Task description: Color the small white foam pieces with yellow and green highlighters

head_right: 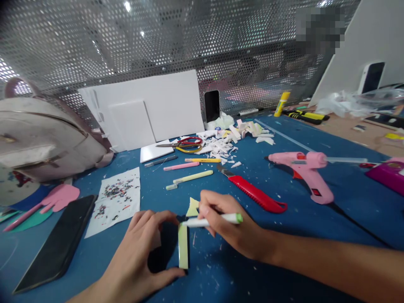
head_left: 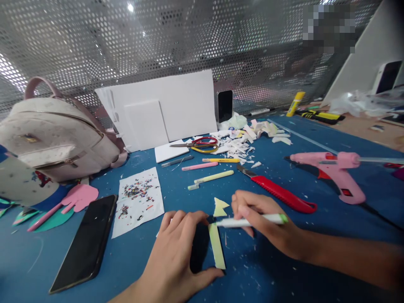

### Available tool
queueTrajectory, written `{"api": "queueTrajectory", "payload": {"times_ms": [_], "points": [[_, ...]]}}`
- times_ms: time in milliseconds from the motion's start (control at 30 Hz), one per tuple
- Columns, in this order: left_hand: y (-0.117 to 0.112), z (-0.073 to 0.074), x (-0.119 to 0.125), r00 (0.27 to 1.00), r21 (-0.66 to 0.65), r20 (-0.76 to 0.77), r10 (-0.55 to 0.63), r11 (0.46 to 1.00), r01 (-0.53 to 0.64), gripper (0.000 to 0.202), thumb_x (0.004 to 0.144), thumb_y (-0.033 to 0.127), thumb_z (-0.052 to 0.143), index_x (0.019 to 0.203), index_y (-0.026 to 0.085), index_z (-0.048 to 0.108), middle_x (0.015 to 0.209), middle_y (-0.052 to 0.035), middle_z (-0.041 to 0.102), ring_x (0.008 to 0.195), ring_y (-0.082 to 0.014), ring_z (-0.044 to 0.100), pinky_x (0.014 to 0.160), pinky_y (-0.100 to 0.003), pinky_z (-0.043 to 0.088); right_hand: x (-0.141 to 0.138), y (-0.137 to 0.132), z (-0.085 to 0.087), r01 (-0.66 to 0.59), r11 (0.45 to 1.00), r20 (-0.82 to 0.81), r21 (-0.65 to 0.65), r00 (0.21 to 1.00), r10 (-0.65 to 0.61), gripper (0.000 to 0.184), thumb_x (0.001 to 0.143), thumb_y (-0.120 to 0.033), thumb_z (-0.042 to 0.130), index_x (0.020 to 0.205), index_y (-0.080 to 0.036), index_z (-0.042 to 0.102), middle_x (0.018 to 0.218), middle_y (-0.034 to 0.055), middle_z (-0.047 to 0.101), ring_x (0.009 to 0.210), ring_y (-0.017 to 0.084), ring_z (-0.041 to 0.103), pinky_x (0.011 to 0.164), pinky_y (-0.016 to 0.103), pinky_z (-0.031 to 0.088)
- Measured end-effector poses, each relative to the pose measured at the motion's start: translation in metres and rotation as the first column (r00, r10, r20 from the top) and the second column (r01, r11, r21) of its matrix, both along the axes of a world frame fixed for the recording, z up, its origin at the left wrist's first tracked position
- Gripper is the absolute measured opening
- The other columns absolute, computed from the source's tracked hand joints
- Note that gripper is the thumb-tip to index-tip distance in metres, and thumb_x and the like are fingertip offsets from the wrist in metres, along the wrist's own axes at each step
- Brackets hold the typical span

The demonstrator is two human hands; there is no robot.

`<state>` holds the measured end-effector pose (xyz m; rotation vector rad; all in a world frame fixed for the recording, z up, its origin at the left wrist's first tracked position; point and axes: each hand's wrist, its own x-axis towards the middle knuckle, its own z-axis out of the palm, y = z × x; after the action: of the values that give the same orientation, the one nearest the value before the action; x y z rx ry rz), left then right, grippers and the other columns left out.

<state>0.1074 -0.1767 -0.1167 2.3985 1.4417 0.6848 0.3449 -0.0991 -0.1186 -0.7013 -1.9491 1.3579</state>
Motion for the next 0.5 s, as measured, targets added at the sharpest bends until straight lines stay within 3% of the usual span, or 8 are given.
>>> {"api": "queueTrajectory", "payload": {"times_ms": [67,133,300,500], "points": [[0.0,0.0,-0.001,1.0,-0.003,0.018,-0.008,1.0,0.008,0.073,0.078,0.049,0.082,0.129,0.028,0.036,0.114,-0.0028,0.062,0.095,-0.025,0.055,0.086,-0.04,0.039,0.0,0.001,-0.003,0.121,0.993,-0.041,-0.008,0.992,-0.121,0.038,0.106,-0.045,0.04,0.079,-0.02,0.05,0.067,-0.0028,0.049,0.062,0.013,0.046,0.059,0.028,0.035],[-0.001,0.001,-0.003,0.999,-0.003,0.035,-0.019,1.0,0.019,0.071,0.08,0.048,0.081,0.131,0.029,0.035,0.115,-0.0024,0.063,0.095,-0.0243,0.055,0.086,-0.039,0.039,0.0,0.001,-0.003,0.149,0.989,-0.051,0.003,0.988,-0.148,0.038,0.106,-0.045,0.04,0.079,-0.02,0.05,0.068,-0.0029,0.049,0.062,0.013,0.046,0.059,0.028,0.035],[-0.001,0.0,-0.006,0.998,-0.001,0.048,-0.037,0.999,0.037,0.073,0.082,0.05,0.079,0.136,0.028,0.033,0.118,-0.0026,0.063,0.095,-0.0232,0.056,0.089,-0.039,0.038,-0.001,-0.001,0.003,0.035,0.998,0.055,0.049,0.998,-0.038,0.036,0.106,-0.042,0.038,0.078,-0.021,0.046,0.068,-0.0029,0.048,0.061,0.013,0.045,0.056,0.028,0.034],[0.0,-0.002,-0.006,0.998,-0.013,0.055,-0.039,0.999,0.04,0.076,0.081,0.051,0.08,0.136,0.029,0.033,0.12,-0.0018,0.063,0.094,-0.0229,0.056,0.09,-0.039,0.038,-0.006,-0.002,0.01,0.016,0.984,0.202,0.177,0.978,-0.052,0.032,0.105,-0.033,0.037,0.075,-0.021,0.042,0.066,-0.0036,0.047,0.06,0.013,0.042,0.058,0.028,0.031]]}}
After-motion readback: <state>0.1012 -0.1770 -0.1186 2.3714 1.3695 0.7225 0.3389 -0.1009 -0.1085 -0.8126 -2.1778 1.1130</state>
